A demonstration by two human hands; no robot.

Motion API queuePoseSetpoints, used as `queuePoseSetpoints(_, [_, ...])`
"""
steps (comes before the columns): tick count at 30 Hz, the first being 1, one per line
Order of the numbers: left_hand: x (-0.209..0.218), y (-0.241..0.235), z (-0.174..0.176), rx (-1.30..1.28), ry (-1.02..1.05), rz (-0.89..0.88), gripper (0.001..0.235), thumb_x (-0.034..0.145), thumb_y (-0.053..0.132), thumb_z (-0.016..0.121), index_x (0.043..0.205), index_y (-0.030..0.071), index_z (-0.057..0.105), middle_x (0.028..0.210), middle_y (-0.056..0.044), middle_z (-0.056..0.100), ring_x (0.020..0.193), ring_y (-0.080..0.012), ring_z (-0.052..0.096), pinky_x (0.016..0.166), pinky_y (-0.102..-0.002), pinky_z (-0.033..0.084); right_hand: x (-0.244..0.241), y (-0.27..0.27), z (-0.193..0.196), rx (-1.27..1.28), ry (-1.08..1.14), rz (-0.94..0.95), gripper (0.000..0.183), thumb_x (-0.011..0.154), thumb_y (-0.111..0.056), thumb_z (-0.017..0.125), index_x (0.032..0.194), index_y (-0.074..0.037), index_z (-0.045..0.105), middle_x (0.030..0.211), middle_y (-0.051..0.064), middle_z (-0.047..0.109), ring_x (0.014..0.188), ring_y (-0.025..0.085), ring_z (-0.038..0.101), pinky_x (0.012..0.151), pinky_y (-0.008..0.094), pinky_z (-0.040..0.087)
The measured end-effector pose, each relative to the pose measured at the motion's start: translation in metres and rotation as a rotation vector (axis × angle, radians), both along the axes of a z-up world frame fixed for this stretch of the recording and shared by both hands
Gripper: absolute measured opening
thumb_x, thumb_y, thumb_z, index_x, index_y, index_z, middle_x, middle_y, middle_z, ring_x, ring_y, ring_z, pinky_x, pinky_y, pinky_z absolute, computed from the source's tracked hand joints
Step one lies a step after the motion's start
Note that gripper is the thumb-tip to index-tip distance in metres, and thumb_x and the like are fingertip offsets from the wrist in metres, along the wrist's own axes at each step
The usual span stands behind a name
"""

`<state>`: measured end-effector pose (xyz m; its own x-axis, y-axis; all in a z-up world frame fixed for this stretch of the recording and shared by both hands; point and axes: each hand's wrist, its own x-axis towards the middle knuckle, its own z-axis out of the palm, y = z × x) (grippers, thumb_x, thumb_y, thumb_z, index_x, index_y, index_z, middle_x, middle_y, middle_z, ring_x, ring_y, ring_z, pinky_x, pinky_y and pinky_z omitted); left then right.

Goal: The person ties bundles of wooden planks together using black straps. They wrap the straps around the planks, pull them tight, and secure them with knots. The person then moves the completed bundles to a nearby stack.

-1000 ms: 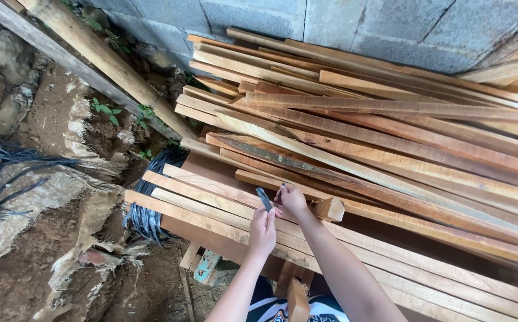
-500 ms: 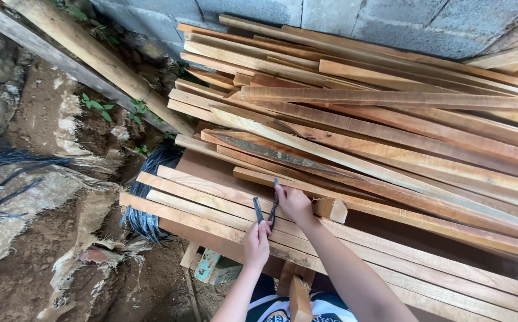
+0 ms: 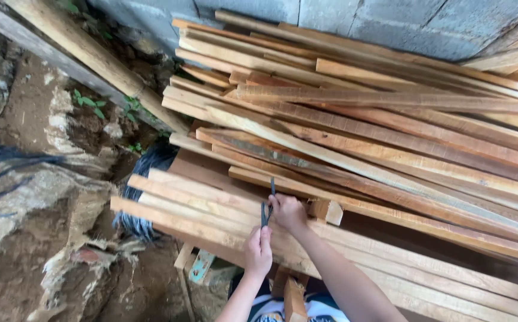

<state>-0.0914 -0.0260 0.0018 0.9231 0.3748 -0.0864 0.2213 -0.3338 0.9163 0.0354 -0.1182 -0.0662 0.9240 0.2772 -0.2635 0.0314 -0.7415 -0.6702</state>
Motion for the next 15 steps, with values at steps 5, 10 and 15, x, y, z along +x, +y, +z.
queuePoseSetpoints(5, [-0.009,0.013,-0.008,-0.049,0.015,0.011,0.033,0.102,0.024,0.046,0.084,0.004,0.065,0.076,-0.004,0.065,0.063,-0.0187,0.059,0.064,-0.031,0.051,-0.008,0.011,-0.001,-0.115,0.125,-0.027,0.038,0.102,-0.043,0.051,0.086,-0.024,0.080,0.063,0.003,0.072,0.051,0.025,0.065,0.050,0.038,0.051])
queuePoseSetpoints(10, [-0.001,0.019,-0.021,-0.223,0.053,0.103,0.040,0.107,0.024,0.041,0.073,0.006,0.052,0.073,-0.005,0.063,0.066,-0.0166,0.056,0.069,-0.029,0.049,0.021,0.000,-0.023,0.117,0.469,0.044,0.033,0.100,-0.033,0.058,0.095,-0.014,0.084,0.081,0.002,0.077,0.067,0.016,0.062,0.075,0.032,0.055])
queuePoseSetpoints(15, [0.038,0.026,-0.010,-0.425,0.045,0.363,0.045,0.114,0.027,0.038,0.072,0.012,0.045,0.073,-0.004,0.062,0.082,-0.0189,0.063,0.090,-0.033,0.047,0.017,0.017,-0.093,0.339,0.612,-0.277,0.035,0.099,-0.037,0.058,0.082,-0.017,0.081,0.073,0.005,0.078,0.077,0.014,0.075,0.068,0.026,0.059])
